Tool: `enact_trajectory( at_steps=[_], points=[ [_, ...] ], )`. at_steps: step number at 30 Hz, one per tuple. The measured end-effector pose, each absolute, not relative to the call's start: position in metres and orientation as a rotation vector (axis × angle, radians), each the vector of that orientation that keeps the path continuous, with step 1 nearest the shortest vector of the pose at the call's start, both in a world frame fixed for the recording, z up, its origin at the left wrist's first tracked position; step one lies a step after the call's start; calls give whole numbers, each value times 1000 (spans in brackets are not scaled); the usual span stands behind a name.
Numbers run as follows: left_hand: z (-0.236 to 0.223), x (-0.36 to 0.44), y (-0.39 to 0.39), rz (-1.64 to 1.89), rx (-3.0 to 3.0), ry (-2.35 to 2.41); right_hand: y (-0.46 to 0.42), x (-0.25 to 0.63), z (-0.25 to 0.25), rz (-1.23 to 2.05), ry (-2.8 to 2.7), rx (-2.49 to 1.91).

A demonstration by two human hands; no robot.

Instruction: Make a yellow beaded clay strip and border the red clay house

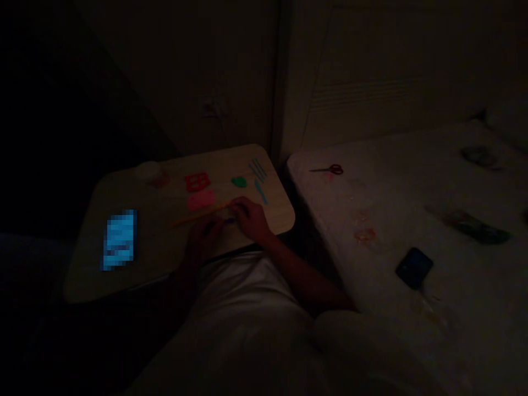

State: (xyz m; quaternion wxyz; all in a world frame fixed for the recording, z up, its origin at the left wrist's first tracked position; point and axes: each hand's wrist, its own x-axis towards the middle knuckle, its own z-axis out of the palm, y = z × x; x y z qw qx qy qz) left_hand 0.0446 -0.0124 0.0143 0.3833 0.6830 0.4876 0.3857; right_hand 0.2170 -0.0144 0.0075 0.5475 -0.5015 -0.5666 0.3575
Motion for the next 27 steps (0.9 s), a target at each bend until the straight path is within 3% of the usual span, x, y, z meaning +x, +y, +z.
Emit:
enact_trajectory(
  at_steps=[12, 20, 27],
  points=[
    [13, 44, -12, 983, 1759, 1222, -14, 215, 3, 982, -1295, -1157],
    [19, 44, -14, 969, 1735, 1223, -15, 218, 12, 799, -1409, -1222],
    [15, 44, -12, 985, 1727, 1233, -12, 217, 5, 891, -1347, -1175]
  ],
)
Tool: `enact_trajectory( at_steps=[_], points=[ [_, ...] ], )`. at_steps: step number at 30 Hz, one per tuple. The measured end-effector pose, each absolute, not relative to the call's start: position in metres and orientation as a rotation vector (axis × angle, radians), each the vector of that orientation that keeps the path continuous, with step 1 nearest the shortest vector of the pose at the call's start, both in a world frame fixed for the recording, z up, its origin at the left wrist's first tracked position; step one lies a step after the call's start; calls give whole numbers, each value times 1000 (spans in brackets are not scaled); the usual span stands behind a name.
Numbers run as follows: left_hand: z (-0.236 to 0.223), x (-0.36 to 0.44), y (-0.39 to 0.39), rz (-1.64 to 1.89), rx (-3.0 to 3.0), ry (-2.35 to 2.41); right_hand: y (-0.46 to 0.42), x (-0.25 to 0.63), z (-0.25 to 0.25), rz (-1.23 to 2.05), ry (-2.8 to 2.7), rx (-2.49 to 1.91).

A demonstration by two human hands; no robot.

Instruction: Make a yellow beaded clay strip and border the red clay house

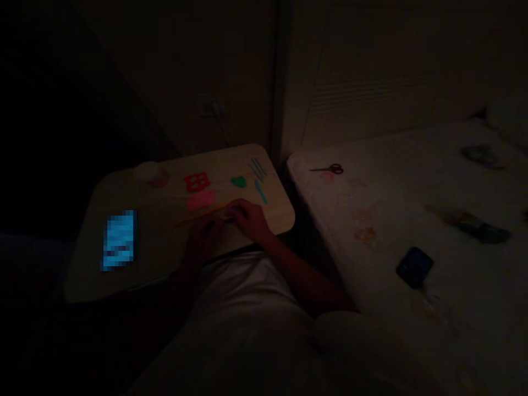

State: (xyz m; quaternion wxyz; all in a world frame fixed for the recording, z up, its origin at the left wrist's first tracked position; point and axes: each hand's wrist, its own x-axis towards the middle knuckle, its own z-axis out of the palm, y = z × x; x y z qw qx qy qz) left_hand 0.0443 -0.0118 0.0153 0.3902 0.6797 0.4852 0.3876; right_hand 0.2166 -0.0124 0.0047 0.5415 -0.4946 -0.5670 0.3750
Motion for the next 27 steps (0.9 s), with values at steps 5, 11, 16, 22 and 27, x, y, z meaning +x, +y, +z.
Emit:
enact_trajectory(
  at_steps=[5, 11, 16, 22, 27],
  points=[
    [16, 44, -13, 988, 1735, 1227, -14, 216, 5, 940, -1336, -1104],
    [15, 45, -13, 980, 1698, 1236, -14, 216, 8, 971, -1315, -1129],
    [14, 44, -12, 976, 1712, 1246, -15, 218, 11, 866, -1416, -1215],
    [15, 44, -13, 991, 1737, 1229, -13, 218, 8, 813, -1369, -1214],
    [17, 45, -14, 994, 1729, 1237, -12, 217, 7, 822, -1358, -1186]
  ],
)
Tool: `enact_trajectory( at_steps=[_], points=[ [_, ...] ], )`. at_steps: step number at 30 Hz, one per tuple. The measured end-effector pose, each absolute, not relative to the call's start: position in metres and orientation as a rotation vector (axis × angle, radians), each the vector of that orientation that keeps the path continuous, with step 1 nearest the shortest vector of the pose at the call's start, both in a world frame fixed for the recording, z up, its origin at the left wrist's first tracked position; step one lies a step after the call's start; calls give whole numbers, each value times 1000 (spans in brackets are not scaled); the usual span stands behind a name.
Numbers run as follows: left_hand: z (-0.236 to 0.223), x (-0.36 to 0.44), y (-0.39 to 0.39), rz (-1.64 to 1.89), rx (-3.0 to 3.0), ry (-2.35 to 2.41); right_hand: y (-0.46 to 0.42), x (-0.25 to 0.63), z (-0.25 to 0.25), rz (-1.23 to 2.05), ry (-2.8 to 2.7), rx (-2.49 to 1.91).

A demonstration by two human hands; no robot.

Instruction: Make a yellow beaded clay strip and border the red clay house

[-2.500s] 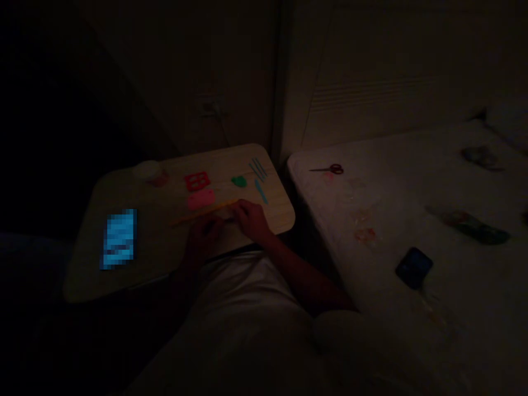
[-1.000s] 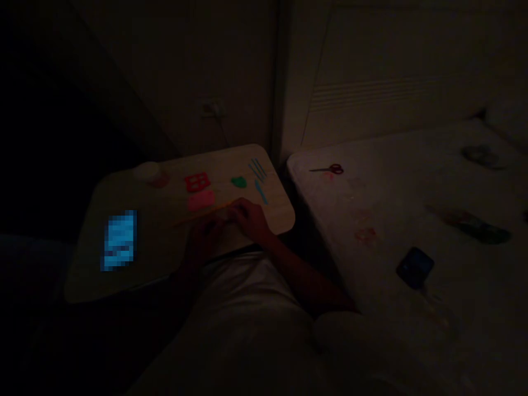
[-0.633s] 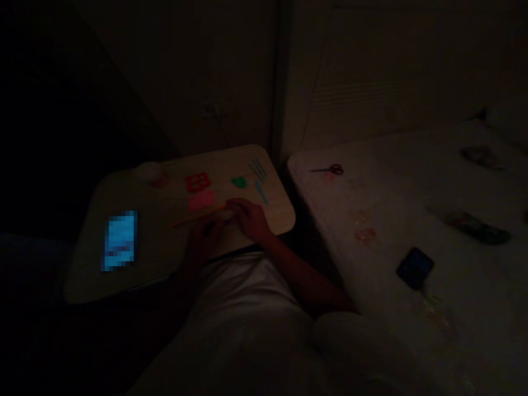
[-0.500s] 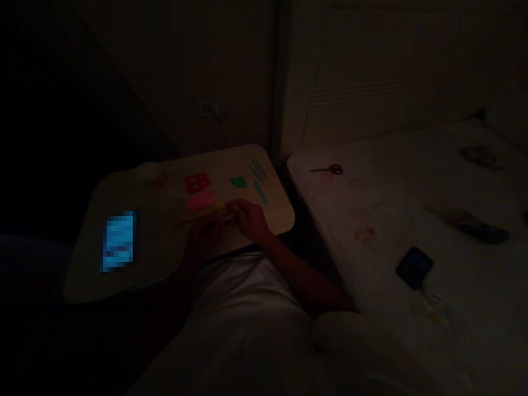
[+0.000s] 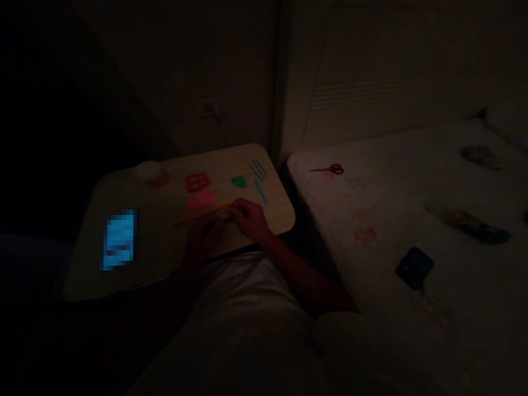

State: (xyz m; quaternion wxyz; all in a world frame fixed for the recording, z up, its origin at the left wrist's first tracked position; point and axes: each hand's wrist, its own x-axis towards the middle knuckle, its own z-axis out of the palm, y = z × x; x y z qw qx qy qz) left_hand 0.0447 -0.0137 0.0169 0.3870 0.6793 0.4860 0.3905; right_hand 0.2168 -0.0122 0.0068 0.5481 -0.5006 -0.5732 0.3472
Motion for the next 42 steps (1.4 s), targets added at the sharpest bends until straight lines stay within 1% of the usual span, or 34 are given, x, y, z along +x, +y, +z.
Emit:
enact_trajectory(
  at_steps=[13, 18, 25, 42],
  points=[
    [14, 44, -12, 978, 1744, 1231, -15, 218, 7, 942, -1357, -1164],
    [14, 45, -12, 1006, 1741, 1208, -16, 219, 11, 899, -1422, -1197],
    [13, 45, -12, 998, 1747, 1202, -18, 218, 15, 921, -1438, -1237],
    [11, 45, -11, 990, 1761, 1193, -15, 219, 10, 884, -1518, -1221]
  ],
)
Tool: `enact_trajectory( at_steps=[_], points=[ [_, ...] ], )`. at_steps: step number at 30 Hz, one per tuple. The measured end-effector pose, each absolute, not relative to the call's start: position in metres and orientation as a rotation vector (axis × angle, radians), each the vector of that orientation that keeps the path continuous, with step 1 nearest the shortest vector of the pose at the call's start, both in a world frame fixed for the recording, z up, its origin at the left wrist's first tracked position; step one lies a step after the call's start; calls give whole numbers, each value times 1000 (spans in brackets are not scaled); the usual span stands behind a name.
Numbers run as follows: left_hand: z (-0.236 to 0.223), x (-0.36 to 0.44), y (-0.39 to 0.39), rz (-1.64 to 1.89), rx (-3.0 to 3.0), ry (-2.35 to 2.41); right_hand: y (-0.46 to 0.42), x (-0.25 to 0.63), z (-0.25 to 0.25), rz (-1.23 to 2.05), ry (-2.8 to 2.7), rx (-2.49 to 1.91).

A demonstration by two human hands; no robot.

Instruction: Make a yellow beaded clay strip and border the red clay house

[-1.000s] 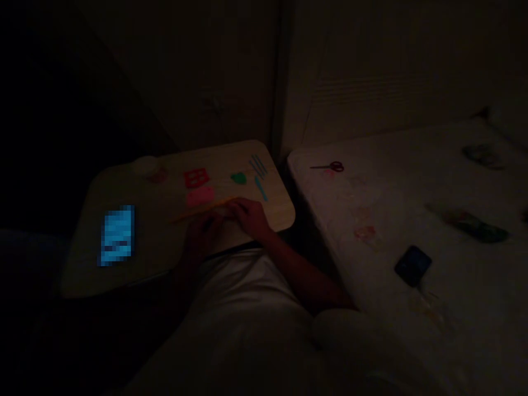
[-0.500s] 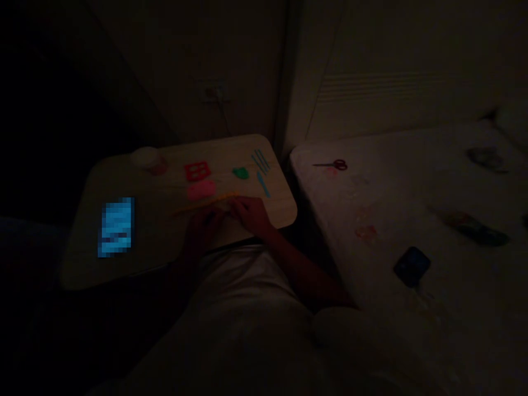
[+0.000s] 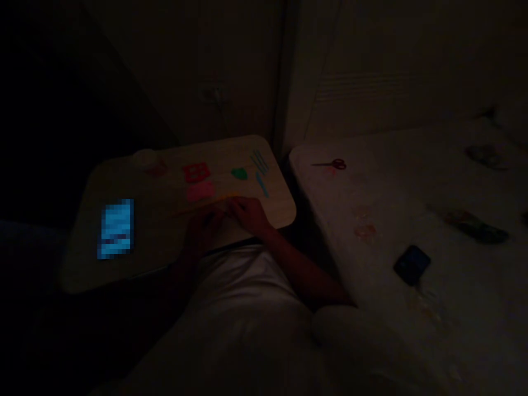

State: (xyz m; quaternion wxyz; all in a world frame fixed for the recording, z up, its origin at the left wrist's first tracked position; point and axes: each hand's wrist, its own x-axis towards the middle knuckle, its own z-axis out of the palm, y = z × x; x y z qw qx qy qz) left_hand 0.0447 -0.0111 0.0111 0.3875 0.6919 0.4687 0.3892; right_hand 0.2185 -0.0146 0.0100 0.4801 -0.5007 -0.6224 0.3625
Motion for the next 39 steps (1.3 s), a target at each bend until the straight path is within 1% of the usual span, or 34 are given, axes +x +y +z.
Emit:
enact_trajectory(
  at_steps=[7, 14, 26, 33, 39],
  points=[
    [16, 45, -12, 996, 1765, 1195, -13, 218, 7, 852, -1482, -1208],
    [10, 43, -12, 1001, 1751, 1208, -13, 217, 5, 861, -1441, -1232],
    [8, 43, -11, 982, 1766, 1218, -14, 219, 7, 941, -1494, -1214],
    [11, 44, -11, 977, 1751, 1225, -14, 218, 9, 834, -1414, -1202],
    [14, 45, -12, 984, 1756, 1227, -12, 217, 6, 846, -1372, -1178]
  ],
)
